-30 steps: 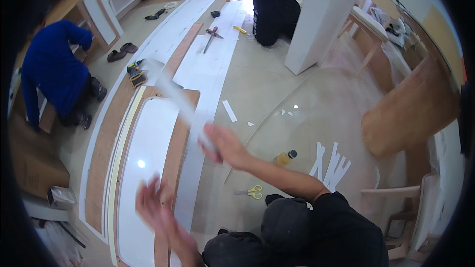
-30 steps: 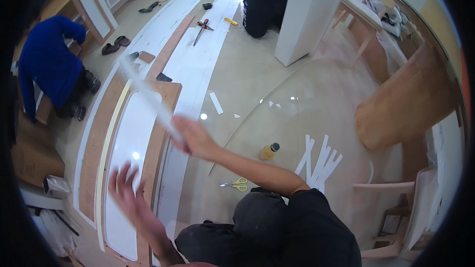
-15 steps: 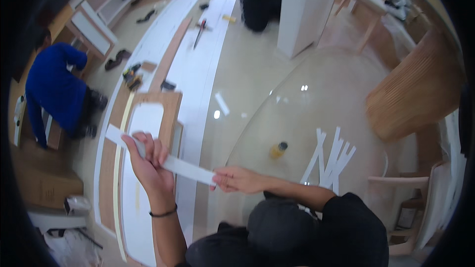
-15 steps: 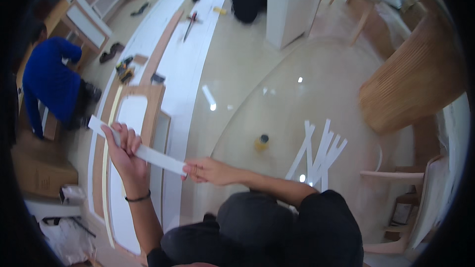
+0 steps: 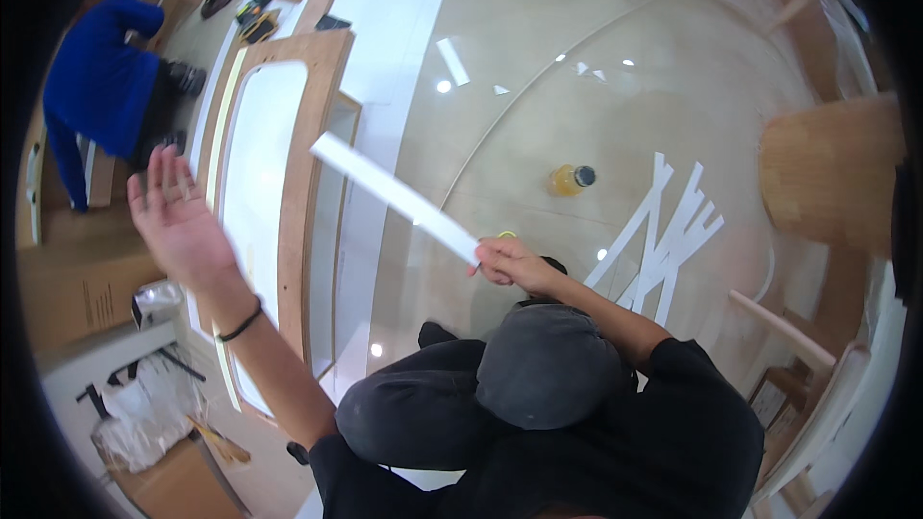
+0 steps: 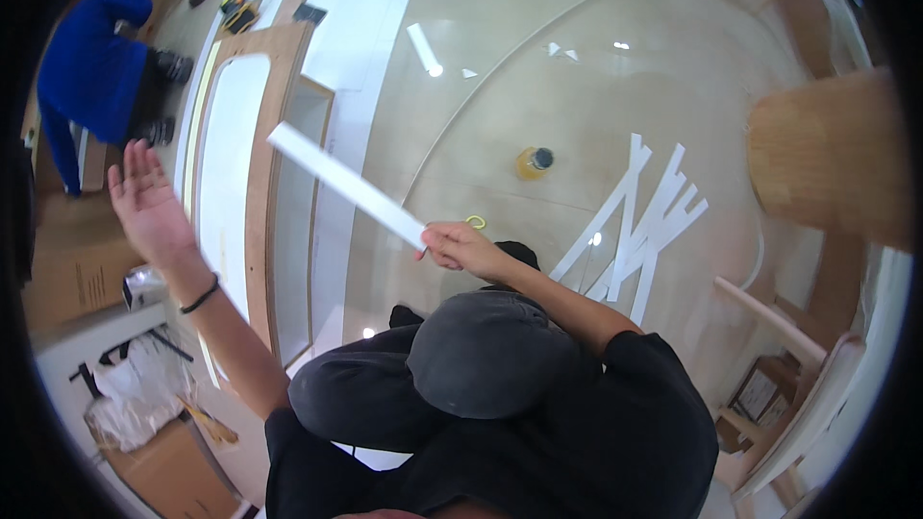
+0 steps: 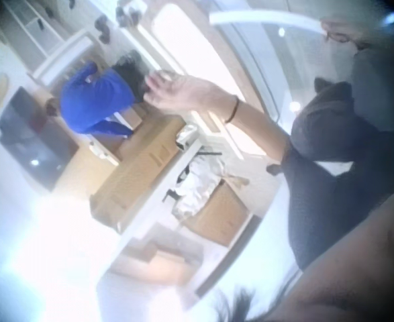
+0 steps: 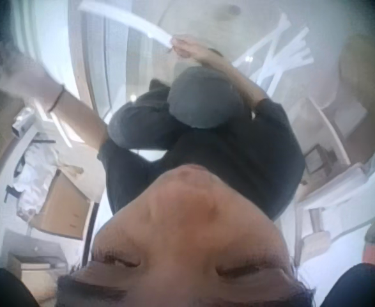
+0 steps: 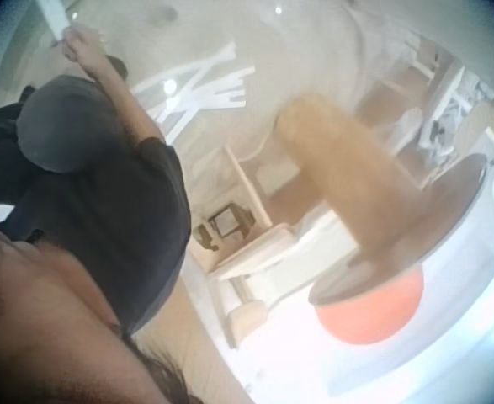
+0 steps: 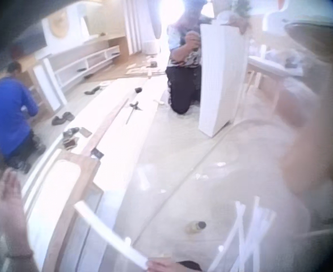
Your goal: The person sits on the floor and applies white trim strips to the edges of a large white panel. They cut the strips to length with scissors, apply glue from a bottle along the edges, and press the strips into place.
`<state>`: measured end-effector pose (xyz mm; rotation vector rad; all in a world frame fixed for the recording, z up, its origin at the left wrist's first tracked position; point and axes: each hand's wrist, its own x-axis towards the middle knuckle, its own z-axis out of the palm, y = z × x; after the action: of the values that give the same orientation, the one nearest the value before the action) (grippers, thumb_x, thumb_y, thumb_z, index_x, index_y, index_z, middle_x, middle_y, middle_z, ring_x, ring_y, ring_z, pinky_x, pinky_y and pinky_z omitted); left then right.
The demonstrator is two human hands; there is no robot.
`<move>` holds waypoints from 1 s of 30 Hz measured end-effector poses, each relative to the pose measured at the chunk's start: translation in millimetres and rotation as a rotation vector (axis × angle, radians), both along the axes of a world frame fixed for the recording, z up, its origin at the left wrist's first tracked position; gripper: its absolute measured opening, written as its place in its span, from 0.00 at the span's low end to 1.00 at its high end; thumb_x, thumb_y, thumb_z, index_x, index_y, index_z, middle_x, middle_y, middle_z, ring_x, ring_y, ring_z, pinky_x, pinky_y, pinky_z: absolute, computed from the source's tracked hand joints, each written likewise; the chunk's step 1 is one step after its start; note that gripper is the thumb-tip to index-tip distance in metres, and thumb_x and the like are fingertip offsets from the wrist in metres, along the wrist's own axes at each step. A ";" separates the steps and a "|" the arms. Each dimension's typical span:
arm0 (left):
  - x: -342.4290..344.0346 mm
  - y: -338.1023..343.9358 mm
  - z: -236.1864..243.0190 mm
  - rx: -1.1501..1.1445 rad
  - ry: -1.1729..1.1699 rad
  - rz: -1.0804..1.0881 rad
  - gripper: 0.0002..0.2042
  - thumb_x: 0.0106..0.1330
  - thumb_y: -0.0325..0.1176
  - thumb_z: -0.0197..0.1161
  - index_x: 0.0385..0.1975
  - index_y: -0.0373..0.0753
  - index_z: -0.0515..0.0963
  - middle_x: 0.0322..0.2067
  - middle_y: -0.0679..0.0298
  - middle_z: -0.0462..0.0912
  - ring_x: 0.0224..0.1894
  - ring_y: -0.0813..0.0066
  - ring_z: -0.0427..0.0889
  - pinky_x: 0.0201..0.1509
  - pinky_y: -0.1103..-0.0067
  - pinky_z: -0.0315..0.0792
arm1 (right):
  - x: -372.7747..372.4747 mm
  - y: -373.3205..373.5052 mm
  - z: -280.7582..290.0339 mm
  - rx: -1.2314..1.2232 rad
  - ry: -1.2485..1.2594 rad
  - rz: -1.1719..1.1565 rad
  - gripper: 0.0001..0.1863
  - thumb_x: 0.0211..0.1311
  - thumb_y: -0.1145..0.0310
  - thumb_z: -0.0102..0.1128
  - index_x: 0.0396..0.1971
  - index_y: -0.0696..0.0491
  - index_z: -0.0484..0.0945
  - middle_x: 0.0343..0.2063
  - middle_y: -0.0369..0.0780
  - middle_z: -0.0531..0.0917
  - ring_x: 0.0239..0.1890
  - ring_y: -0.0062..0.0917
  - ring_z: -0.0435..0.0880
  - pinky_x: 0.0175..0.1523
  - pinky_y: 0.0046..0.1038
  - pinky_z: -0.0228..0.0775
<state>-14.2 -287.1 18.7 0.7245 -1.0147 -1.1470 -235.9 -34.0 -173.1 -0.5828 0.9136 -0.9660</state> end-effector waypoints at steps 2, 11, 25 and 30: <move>-20.9 28.7 -35.5 0.098 -0.180 0.046 0.26 0.80 0.48 0.41 0.70 0.37 0.54 0.58 0.50 0.72 0.63 0.60 0.72 0.69 0.63 0.66 | 0.5 -0.6 -3.2 -0.124 0.001 -0.114 0.23 0.81 0.54 0.43 0.40 0.58 0.80 0.15 0.27 0.65 0.18 0.11 0.59 0.28 0.17 0.54; -92.8 107.0 -101.1 0.560 -0.256 -0.841 0.29 0.79 0.56 0.34 0.31 0.36 0.73 0.19 0.70 0.65 0.17 0.82 0.63 0.23 0.83 0.59 | 19.2 -14.5 -22.2 -0.046 -0.206 0.094 0.21 0.81 0.55 0.43 0.46 0.58 0.79 0.17 0.29 0.69 0.21 0.12 0.65 0.32 0.19 0.61; -53.2 113.4 -164.1 1.208 -0.212 -1.514 0.28 0.78 0.61 0.38 0.25 0.43 0.63 0.17 0.77 0.52 0.15 0.87 0.47 0.18 0.85 0.44 | -6.3 -37.3 -20.7 -0.145 0.203 -0.498 0.15 0.76 0.61 0.53 0.52 0.53 0.76 0.37 0.35 0.85 0.34 0.12 0.80 0.29 0.16 0.65; -14.4 133.4 -189.4 1.153 -0.440 -1.423 0.24 0.79 0.56 0.45 0.26 0.42 0.65 0.18 0.76 0.54 0.17 0.87 0.51 0.19 0.84 0.48 | -0.4 -57.5 -19.9 -0.108 0.219 -0.349 0.15 0.79 0.59 0.46 0.42 0.54 0.79 0.31 0.36 0.88 0.25 0.12 0.79 0.26 0.16 0.65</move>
<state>-28.5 -153.7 -170.7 1.1884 -1.1740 -3.0415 -236.3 -91.5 -193.0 -0.6417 1.1891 -1.2882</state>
